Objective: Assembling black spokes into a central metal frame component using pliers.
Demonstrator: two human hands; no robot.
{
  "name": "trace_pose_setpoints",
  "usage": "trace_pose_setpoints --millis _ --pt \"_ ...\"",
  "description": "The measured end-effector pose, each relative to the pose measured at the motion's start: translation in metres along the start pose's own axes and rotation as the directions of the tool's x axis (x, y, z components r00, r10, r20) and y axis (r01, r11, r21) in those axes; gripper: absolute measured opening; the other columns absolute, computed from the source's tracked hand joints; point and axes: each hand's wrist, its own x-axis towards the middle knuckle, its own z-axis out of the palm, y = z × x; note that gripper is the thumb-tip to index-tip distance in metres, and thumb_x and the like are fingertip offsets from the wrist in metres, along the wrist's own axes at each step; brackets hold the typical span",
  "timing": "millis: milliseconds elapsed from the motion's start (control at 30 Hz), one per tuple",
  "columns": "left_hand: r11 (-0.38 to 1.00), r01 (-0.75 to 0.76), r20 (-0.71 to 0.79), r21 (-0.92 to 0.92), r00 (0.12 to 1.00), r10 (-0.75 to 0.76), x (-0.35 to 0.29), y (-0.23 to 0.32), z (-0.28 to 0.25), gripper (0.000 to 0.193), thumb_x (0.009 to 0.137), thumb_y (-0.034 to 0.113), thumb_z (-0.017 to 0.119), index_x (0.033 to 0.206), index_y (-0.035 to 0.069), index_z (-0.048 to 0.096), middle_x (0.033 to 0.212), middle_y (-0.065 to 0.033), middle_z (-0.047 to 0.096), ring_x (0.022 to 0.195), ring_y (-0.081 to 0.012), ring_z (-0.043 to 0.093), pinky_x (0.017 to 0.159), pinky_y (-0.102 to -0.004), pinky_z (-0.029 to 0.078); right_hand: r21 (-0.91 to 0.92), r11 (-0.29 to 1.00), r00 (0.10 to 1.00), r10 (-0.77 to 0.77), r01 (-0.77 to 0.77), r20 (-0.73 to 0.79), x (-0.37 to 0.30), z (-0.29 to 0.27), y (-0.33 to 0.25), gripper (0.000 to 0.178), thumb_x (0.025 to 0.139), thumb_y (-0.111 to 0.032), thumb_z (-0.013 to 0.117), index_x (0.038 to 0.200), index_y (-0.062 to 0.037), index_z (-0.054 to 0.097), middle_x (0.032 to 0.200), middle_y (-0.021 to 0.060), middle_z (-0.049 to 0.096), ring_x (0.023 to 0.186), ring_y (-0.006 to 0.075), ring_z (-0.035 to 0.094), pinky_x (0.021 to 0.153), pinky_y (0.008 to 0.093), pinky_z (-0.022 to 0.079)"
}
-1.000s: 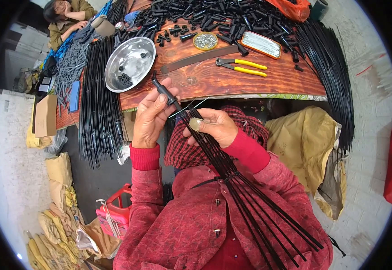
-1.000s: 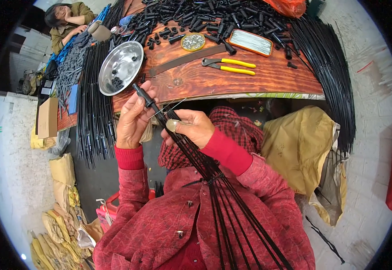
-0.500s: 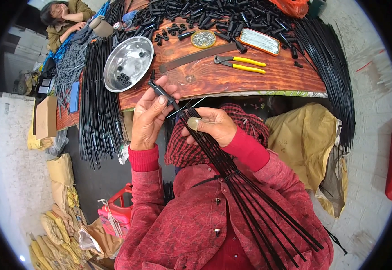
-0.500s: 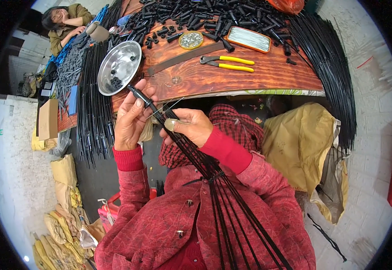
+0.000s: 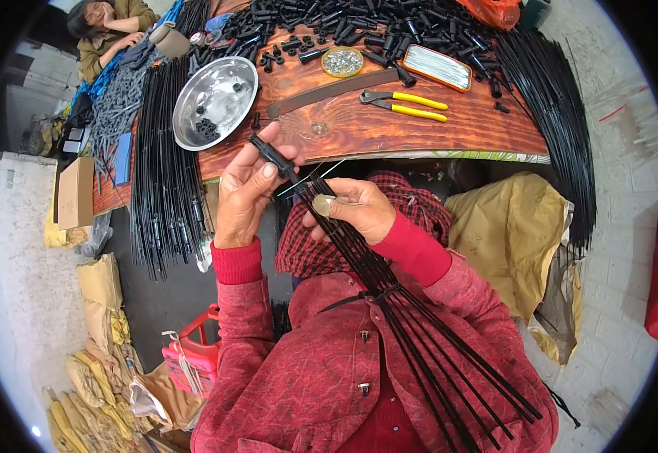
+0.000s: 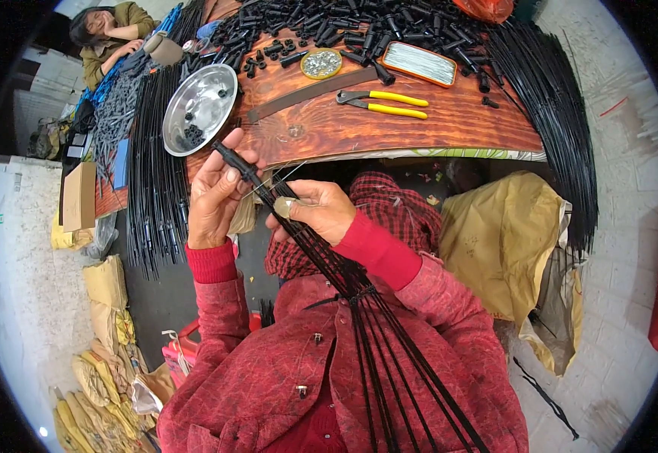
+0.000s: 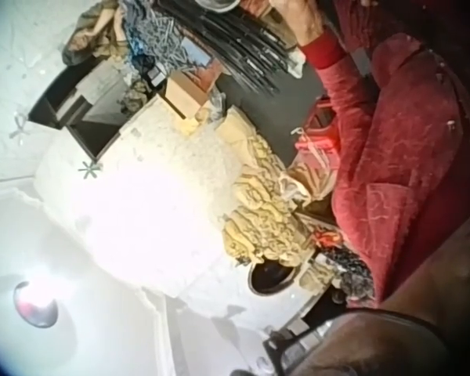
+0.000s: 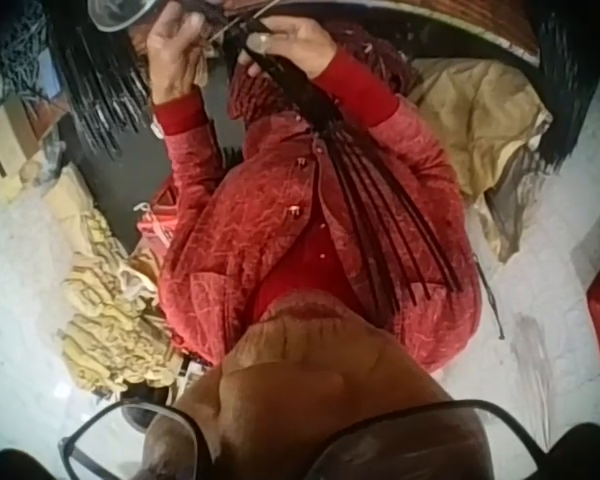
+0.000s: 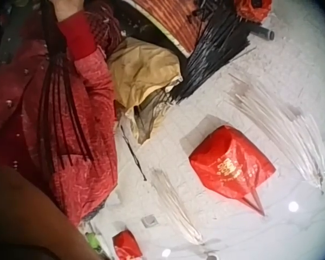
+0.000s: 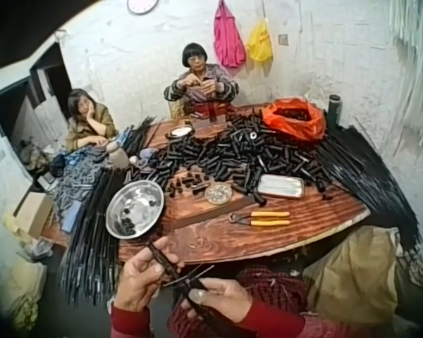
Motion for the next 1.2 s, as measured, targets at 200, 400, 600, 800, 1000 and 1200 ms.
trace_pose_setpoints --millis 200,400,600,800,1000,1200 --pt "0.994 -0.004 0.052 0.105 0.999 -0.002 -0.0011 -0.0003 0.0031 0.061 0.087 0.013 0.066 0.139 -0.004 0.04 0.112 -0.0147 0.064 0.104 -0.0239 0.063 0.096 -0.0364 0.048 0.0 1.0 1.0 -0.004 0.004 0.006 -0.0006 0.0 -0.001 0.03 0.094 -0.02 0.061 0.114 0.0018 0.059 0.092 0.0134 0.069 0.075 0.0195 0.068 0.069 0.029 0.056" --pt "0.992 -0.006 0.077 0.13 0.997 -0.004 0.0 -0.0029 -0.0003 0.059 0.088 0.013 0.065 0.138 -0.004 0.041 0.108 -0.0134 0.066 0.103 -0.0226 0.063 0.096 -0.036 0.047 -0.009 1.0 1.0 -0.013 0.013 0.005 -0.0002 -0.0018 0.0009 0.03 0.094 -0.02 0.061 0.115 0.0016 0.059 0.092 0.0136 0.068 0.075 0.0196 0.068 0.07 0.0289 0.055" --pt "0.993 -0.01 0.07 0.121 0.998 0.002 -0.002 -0.0049 -0.0011 0.06 0.087 0.011 0.066 0.139 -0.004 0.039 0.108 -0.0128 0.064 0.1 -0.0232 0.064 0.092 -0.0356 0.05 -0.021 1.0 1.0 -0.004 0.004 -0.014 -0.0011 0.0001 -0.0014 0.03 0.094 -0.02 0.061 0.115 0.0017 0.059 0.091 0.0133 0.069 0.075 0.0195 0.068 0.069 0.0286 0.056" --pt "0.985 0.007 0.016 0.175 1.0 -0.009 -0.0049 -0.0039 0.002 0.055 0.087 0.011 0.066 0.136 -0.003 0.044 0.109 -0.0151 0.066 0.099 -0.0209 0.064 0.094 -0.0336 0.048 -0.002 1.0 1.0 -0.009 0.009 0.001 0.0004 -0.0021 0.0011 0.032 0.093 -0.021 0.062 0.115 0.0022 0.059 0.092 0.0133 0.069 0.075 0.0195 0.068 0.069 0.0283 0.056" --pt "0.988 -0.002 0.02 0.152 1.0 -0.001 -0.0077 -0.0022 0.0003 0.055 0.087 0.01 0.067 0.136 -0.003 0.045 0.11 -0.015 0.066 0.099 -0.0217 0.065 0.094 -0.0344 0.048 0.003 1.0 1.0 -0.007 0.007 0.029 0.0013 -0.002 0.0013 0.033 0.093 -0.023 0.062 0.115 0.0021 0.059 0.091 0.0131 0.069 0.075 0.0195 0.068 0.068 0.0286 0.055" --pt "0.98 -0.01 0.037 0.199 0.999 0.002 -0.0073 0.0018 -0.0024 0.055 0.087 0.009 0.066 0.136 -0.003 0.044 0.109 -0.0147 0.066 0.1 -0.0212 0.064 0.093 -0.0338 0.048 -0.033 0.999 0.999 0.01 -0.009 0.031 0.0008 0.0007 -0.0032 0.033 0.093 -0.024 0.062 0.113 0.0015 0.06 0.091 0.0126 0.069 0.074 0.0192 0.068 0.068 0.0283 0.055"
